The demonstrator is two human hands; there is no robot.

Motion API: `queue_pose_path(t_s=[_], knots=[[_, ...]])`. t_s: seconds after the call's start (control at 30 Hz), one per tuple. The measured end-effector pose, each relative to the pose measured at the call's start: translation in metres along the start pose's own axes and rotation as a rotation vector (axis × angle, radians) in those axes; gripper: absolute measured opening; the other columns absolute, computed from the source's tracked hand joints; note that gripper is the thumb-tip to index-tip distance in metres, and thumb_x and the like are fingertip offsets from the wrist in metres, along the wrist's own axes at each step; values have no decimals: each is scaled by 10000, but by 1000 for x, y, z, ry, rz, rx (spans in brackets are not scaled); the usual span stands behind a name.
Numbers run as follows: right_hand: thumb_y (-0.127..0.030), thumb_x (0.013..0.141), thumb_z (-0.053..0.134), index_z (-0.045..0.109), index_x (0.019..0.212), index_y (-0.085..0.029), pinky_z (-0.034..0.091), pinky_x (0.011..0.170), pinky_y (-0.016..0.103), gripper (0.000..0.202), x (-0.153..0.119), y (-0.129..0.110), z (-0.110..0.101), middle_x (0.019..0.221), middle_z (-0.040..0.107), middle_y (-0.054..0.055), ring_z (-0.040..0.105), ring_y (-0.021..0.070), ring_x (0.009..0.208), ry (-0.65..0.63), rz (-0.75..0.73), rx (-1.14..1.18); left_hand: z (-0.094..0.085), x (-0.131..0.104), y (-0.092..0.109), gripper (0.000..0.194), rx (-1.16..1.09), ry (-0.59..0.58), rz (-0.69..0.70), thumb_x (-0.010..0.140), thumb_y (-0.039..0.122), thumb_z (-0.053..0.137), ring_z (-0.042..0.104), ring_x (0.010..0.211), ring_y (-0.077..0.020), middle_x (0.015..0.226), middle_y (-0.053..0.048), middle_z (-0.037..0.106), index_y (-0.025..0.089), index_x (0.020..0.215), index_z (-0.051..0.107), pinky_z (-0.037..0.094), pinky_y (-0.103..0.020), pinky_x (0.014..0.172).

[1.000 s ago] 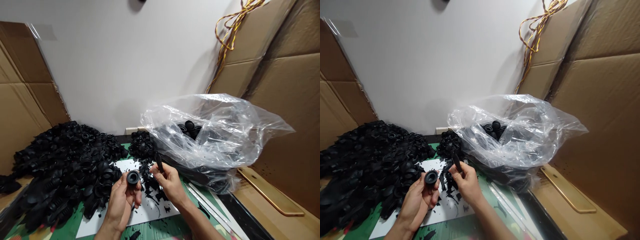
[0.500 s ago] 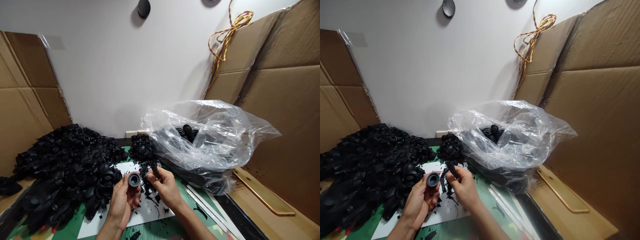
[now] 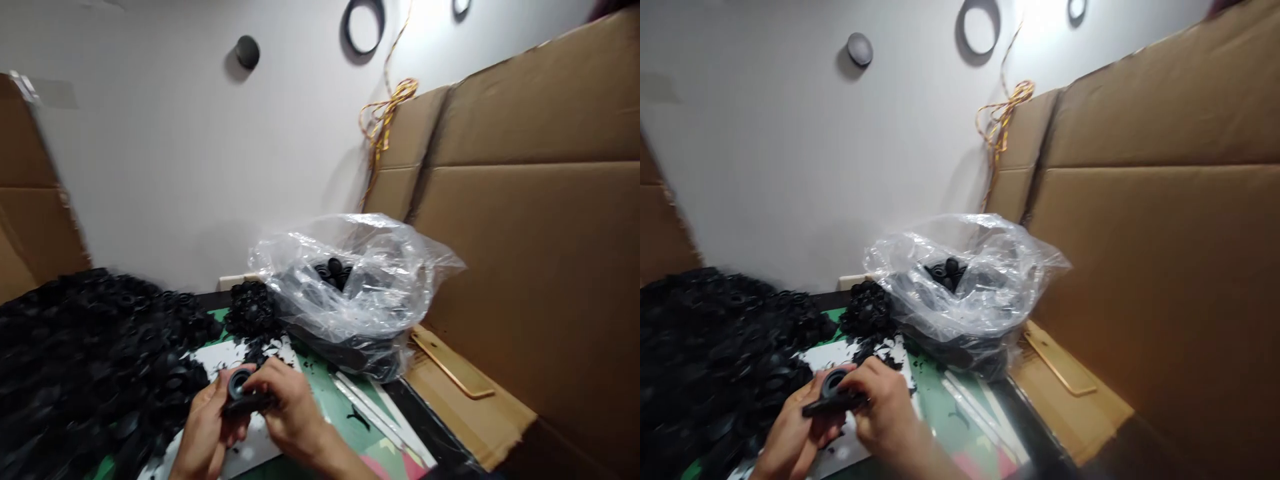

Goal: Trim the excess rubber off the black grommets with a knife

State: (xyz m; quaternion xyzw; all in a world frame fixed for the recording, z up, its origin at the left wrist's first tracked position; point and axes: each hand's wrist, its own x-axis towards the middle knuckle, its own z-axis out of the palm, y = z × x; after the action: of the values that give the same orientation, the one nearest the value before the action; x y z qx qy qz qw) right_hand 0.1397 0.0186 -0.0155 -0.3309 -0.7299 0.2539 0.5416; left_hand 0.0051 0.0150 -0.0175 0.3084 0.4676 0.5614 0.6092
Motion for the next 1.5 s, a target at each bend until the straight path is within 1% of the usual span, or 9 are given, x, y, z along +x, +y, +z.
queue_pose_path(t_s=[0.17,0.37,0.5,0.7,0.83,1.03,1.2,1.33,1.5], knots=[[-102,678,497,632,691,-195,416,543,221,164,23,0,-25,662,591,9,539,140,592,200,6,-152,0,3,0,680,106,49,132,604,633,682,438,331,-84,547,-40,634,111,1039,649,207,-161,309],[-314,775,513,651,752,-159,409,565,268,209,88,-4,-113,677,648,54,566,192,610,612,290,-530,2,-2,14,703,43,160,159,504,652,726,434,378,-82,516,8,586,107,939,637,268,-169,335],[-237,689,561,690,774,-149,371,593,303,178,107,7,-142,698,661,99,574,243,655,628,407,-603,2,-3,17,648,-11,176,205,502,625,740,420,368,-73,492,26,567,108,877,628,238,-165,334],[-397,774,517,662,783,-140,316,503,258,295,68,6,-107,530,485,-19,419,143,487,546,312,-406,5,-2,17,528,13,209,274,566,583,707,437,375,-71,531,31,569,130,825,626,235,-174,350],[-459,806,495,631,757,-137,272,446,228,353,43,3,-76,527,404,-47,357,112,469,391,296,-208,6,-3,25,399,309,210,331,613,517,661,453,399,-99,580,16,581,158,787,653,267,-214,372],[-356,816,544,666,823,-151,370,547,246,239,29,15,-43,666,609,23,532,151,584,-26,397,-294,6,-9,43,167,1340,127,582,766,197,529,588,819,-246,808,-63,685,221,762,695,405,-335,720],[-223,714,680,684,787,-195,372,587,271,78,20,25,-29,821,704,81,635,224,727,-365,444,-668,4,-9,36,129,1886,-51,462,715,130,582,534,941,-306,906,-129,652,172,794,675,368,-405,795],[-152,738,623,677,768,-201,362,580,283,79,23,28,-51,807,709,92,646,251,750,-311,495,-713,3,-9,33,177,1745,-12,449,714,113,556,568,835,-264,892,-94,631,178,845,656,390,-378,758],[-195,741,618,671,925,-202,407,661,306,192,25,27,-78,860,696,70,626,235,789,-199,515,-591,9,-8,39,201,1007,-11,436,667,203,634,551,667,-166,925,-22,620,221,868,643,434,-292,643]])
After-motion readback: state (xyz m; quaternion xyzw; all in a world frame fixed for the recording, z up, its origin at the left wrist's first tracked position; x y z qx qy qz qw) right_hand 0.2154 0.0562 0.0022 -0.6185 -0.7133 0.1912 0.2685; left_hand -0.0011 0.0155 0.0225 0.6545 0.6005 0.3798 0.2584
